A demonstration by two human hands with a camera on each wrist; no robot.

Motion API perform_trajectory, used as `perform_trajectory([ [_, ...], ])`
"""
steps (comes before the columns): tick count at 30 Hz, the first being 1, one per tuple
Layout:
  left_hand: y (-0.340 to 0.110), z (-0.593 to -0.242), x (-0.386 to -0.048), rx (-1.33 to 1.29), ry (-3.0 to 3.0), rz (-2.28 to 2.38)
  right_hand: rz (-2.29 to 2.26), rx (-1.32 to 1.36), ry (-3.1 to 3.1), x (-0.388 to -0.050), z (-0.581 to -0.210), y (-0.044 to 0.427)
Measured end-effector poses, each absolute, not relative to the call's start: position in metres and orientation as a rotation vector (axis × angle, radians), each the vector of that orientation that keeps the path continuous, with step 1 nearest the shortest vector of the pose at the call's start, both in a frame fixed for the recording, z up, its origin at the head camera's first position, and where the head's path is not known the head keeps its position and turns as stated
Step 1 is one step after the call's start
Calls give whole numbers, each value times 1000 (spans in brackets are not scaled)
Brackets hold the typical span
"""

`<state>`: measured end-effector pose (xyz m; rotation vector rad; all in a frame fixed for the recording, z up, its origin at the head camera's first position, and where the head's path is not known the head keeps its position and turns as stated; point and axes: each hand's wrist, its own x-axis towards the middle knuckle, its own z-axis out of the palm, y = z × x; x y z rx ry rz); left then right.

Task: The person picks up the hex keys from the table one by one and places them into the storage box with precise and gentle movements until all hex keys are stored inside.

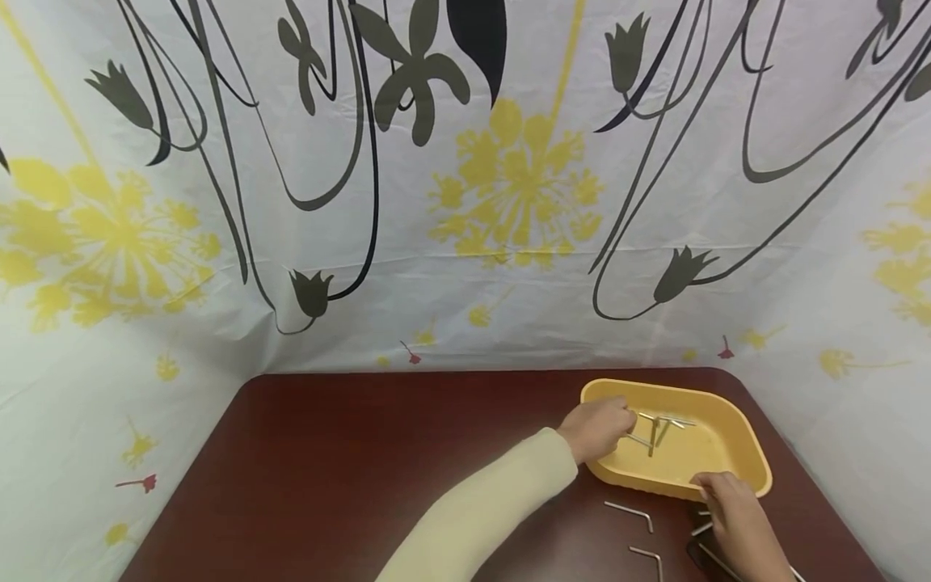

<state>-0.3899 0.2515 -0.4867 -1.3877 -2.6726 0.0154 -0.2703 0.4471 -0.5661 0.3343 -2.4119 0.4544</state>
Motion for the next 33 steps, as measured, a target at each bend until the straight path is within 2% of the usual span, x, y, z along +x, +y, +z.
perform_trajectory([
  [12, 278, -472, -406, -1444, -2681, 156, 472, 327, -2420, -275, -567, 449],
  [33, 318, -466, -426, -1496, -2738, 213, 497, 351, -2364, -275, -572, 452],
])
